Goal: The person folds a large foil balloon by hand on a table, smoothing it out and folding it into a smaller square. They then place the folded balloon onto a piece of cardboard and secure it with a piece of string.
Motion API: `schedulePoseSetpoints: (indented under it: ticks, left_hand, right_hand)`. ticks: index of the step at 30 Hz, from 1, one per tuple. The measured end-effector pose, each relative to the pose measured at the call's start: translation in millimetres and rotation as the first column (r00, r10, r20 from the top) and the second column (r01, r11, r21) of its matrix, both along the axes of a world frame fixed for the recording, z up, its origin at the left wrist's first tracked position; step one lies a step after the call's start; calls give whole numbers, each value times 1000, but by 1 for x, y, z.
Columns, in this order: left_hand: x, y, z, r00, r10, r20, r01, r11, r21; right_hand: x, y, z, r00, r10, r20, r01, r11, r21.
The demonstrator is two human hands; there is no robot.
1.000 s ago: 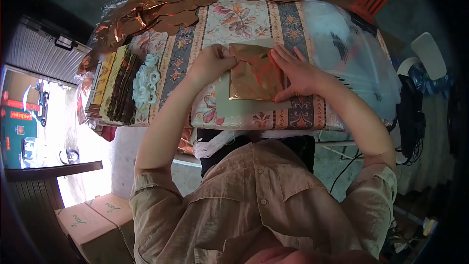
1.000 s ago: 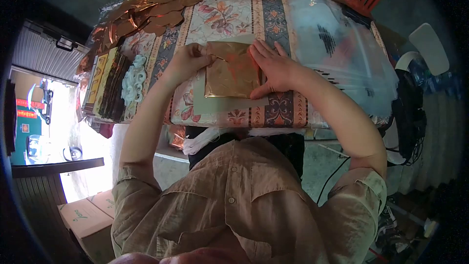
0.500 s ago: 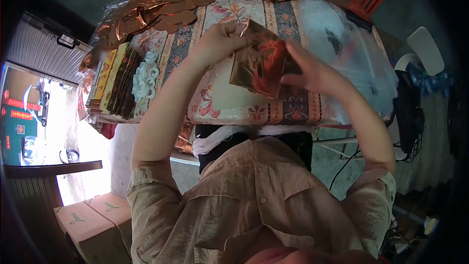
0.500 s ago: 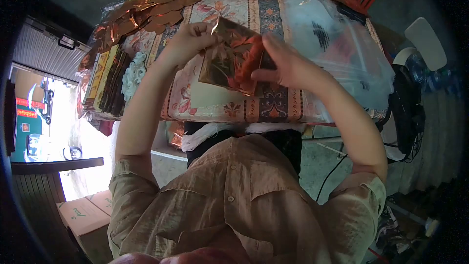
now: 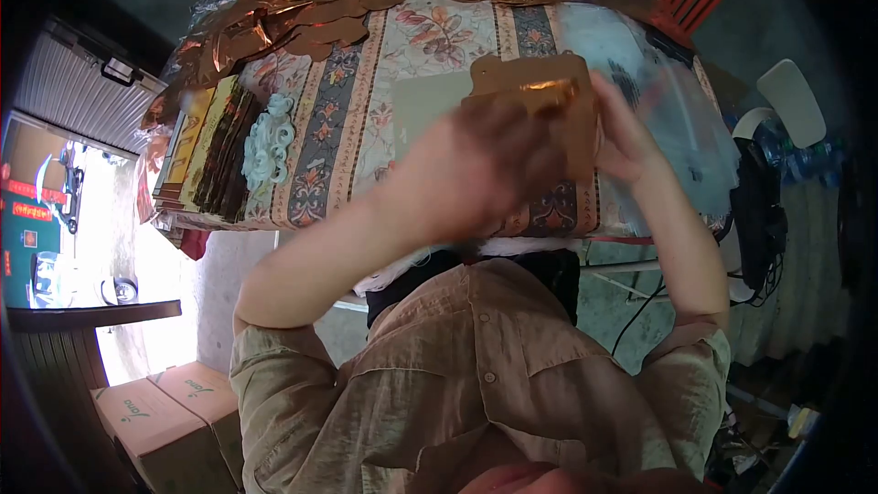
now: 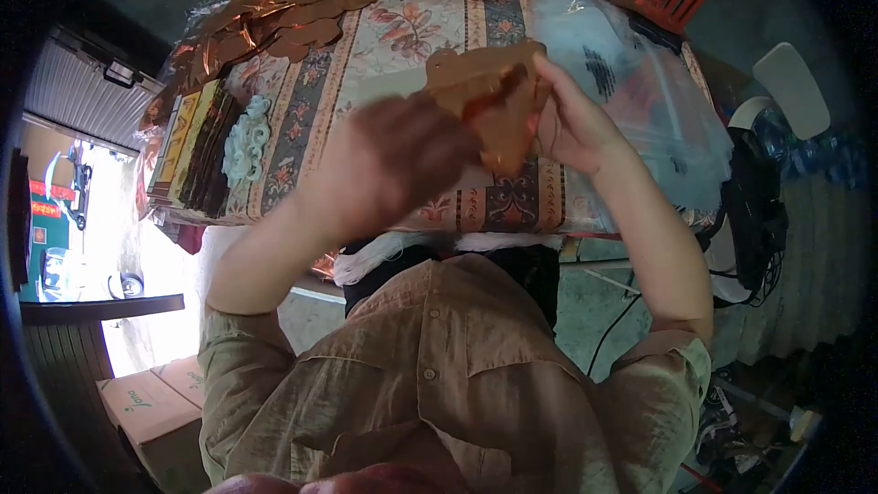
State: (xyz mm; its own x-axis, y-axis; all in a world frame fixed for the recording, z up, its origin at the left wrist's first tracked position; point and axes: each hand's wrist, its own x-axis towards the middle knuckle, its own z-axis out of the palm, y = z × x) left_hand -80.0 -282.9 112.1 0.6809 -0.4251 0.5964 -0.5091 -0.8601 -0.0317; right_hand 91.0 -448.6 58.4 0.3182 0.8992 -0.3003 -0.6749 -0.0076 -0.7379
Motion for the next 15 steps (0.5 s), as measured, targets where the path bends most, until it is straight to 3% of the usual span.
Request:
schedulePoseSetpoints:
  ticks: [1, 3, 6, 8, 10, 11, 13, 15]
  left_hand:
    - [-5, -5, -7, 1000, -2, 7, 2, 1000, 2]
    - [-14, -13, -26, 1000, -28, -7, 29, 980, 199]
    - [-23, -9, -47, 999, 11, -39, 1, 958, 286]
    - [-25, -5, -60, 1000, 10, -11, -6, 960, 279]
    - [-27, -1, -70, 1000, 14, 11, -17, 963, 269]
    - [-29, 0, -73, 1000, 11, 0, -10, 965, 264]
    - [-31, 3, -76, 1000, 9, -11, -6, 967, 256]
    - [-35, 9, -78, 998, 29, -57, -14, 972, 233]
  right_hand:
    - [3, 2, -13, 996, -50, 71, 51, 998, -22]
    - [-4, 7, -13, 980, -118, 158, 123, 992, -24]
    - [-5, 14, -27, 977, -76, 198, 80, 997, -12]
    - [-8, 15, -26, 974, -20, 227, 34, 998, -57]
    - [-16, 20, -30, 922, -13, 387, 29, 999, -34]
    - [-21, 26, -30, 923, -9, 384, 24, 999, -36]
    - [-30, 37, -28, 970, -189, 154, 190, 982, 7]
    - [-27, 38, -38, 968, -115, 221, 108, 993, 43]
